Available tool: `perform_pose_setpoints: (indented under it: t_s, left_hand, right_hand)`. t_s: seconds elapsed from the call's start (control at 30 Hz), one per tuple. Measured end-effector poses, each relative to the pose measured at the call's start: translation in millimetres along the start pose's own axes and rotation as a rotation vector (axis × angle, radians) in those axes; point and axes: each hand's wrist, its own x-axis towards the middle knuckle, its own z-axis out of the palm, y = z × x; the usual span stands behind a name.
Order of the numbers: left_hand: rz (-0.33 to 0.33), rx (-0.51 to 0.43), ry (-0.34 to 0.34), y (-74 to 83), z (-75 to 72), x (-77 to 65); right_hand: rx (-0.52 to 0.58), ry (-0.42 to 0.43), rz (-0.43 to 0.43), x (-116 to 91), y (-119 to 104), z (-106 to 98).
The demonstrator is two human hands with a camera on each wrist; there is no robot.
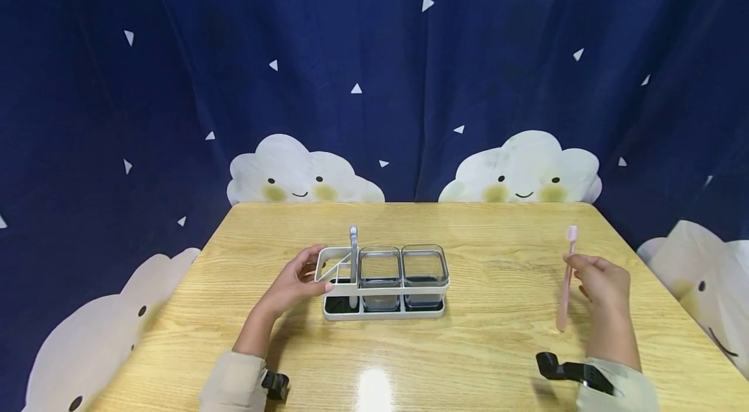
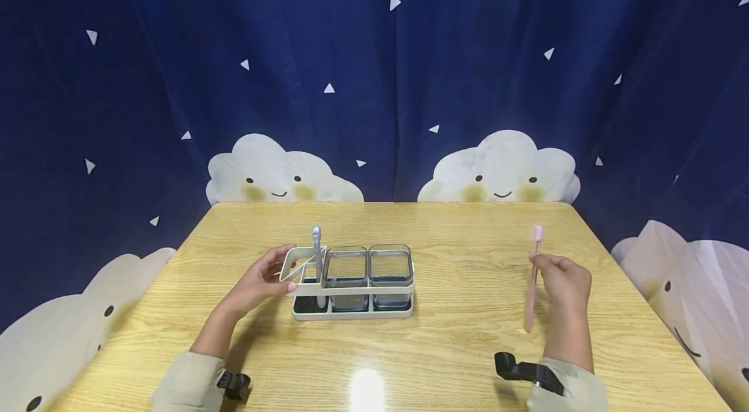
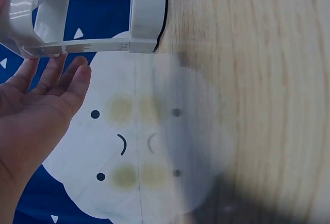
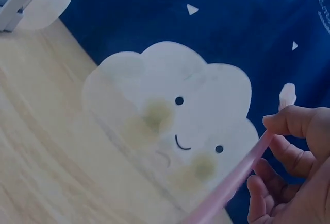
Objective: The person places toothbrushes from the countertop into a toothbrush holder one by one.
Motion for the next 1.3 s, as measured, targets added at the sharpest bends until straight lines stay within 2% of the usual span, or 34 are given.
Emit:
perform_pose_setpoints:
  t_s: [0.13,0.23,0.3,0.37,0.43,0.47,0.53,0.63,0.87,1.3]
  left_hand:
    - [0.008,0.011,0.006,0.6,0.5,0.1]
    - [0.015,0.009,0.012,1.3,0.7,0.0]
    - [0.017,0.004,0.017,1.6,1.1,-0.1]
    - [0.021,-0.001,0.021,1.6,1.5,-0.2]
    - [0.018,-0.013,0.027,1.8,2.2,-0.1]
    - [0.018,-0.021,0.028,1.8,2.6,-0.1]
    - [0.018,-0.027,0.03,1.9,3.1,0.0]
    - [0.023,-0.035,0.037,2.0,3.7,-0.2]
    - [0.059,-0.028,0.039,1.9,3.6,1.4]
    - [0.063,-0.026,0.044,1.7,3.3,1.1]
  right_hand:
    - [0.01,0.002,-0.024,-23.0,-24.4,2.1]
    - [0.027,0.013,-0.064,-11.8,-19.0,1.6]
    - [0.018,0.037,-0.079,6.7,-7.3,1.9]
    - [0.04,0.049,-0.101,8.8,-6.8,3.1]
    - [0.063,0.063,-0.092,-10.3,-23.2,6.5]
    - [0.073,0.061,-0.104,-13.5,-26.0,7.0]
    - [0.096,0.051,-0.129,-37.9,-44.7,9.4]
    - [0.099,0.042,-0.158,-50.9,-56.3,12.2]
    - [0.102,0.007,-0.21,-59.0,-64.8,19.7]
    - [0.102,-0.06,-0.306,-77.6,-77.3,43.6]
